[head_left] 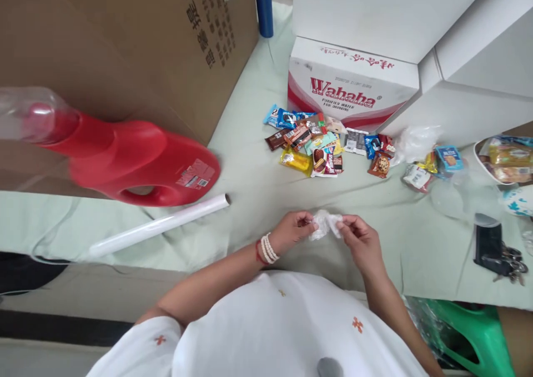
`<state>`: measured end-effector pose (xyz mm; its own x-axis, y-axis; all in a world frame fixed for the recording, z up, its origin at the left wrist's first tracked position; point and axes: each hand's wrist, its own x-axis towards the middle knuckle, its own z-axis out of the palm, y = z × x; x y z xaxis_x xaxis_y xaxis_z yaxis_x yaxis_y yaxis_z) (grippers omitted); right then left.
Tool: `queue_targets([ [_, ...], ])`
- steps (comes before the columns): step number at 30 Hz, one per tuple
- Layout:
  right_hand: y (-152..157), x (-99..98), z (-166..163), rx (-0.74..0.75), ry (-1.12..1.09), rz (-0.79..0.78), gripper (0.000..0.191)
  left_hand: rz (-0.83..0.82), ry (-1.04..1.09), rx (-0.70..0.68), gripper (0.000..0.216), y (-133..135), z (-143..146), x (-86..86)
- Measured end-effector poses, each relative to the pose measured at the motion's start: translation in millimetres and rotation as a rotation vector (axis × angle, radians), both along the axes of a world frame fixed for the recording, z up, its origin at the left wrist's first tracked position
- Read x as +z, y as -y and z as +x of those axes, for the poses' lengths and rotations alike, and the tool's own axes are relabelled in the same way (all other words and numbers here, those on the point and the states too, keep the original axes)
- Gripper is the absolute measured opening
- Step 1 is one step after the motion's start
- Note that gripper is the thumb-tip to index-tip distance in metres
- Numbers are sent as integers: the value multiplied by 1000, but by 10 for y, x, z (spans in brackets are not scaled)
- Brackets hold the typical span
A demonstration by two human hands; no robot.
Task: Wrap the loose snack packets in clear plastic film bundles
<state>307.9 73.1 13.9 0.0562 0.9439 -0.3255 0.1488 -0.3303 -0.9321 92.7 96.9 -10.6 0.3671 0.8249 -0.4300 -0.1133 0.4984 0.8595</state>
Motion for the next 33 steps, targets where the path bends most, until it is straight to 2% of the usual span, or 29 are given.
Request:
queue_targets([
  [2,-66,-7,126,-60,-52,-57,31,-14,16,-37,44,6,-133,-53],
  [5,-145,-42,235,-41,-15,-82,33,-57,25,-78,39,93,-337,-89],
  [7,-152,-58,200,-43,122,12,34,-53,17,-66,36,179,-387,-87],
  [10,-91,-24,9,-71,300,187,27,-5,-23,27,33,291,-327,-57],
  [11,-62,0,-75,-23,282,189,25,18,-43,60,33,317,-289,-41],
  [14,1,52,-312,250,88,66,26,117,-88,113,29,360,-193,9],
  [16,-2,40,-398,312,-7,-5,25,151,-91,147,26,367,-175,23],
  [22,-85,-82,-233,28,-229,-110,28,-87,39,370,24,351,-296,-49],
  [27,-40,-65,-115,44,-368,-265,36,-184,287,482,25,314,-345,-38],
  [33,82,-64,-114,-41,-472,-269,32,-321,578,539,19,209,-422,19],
])
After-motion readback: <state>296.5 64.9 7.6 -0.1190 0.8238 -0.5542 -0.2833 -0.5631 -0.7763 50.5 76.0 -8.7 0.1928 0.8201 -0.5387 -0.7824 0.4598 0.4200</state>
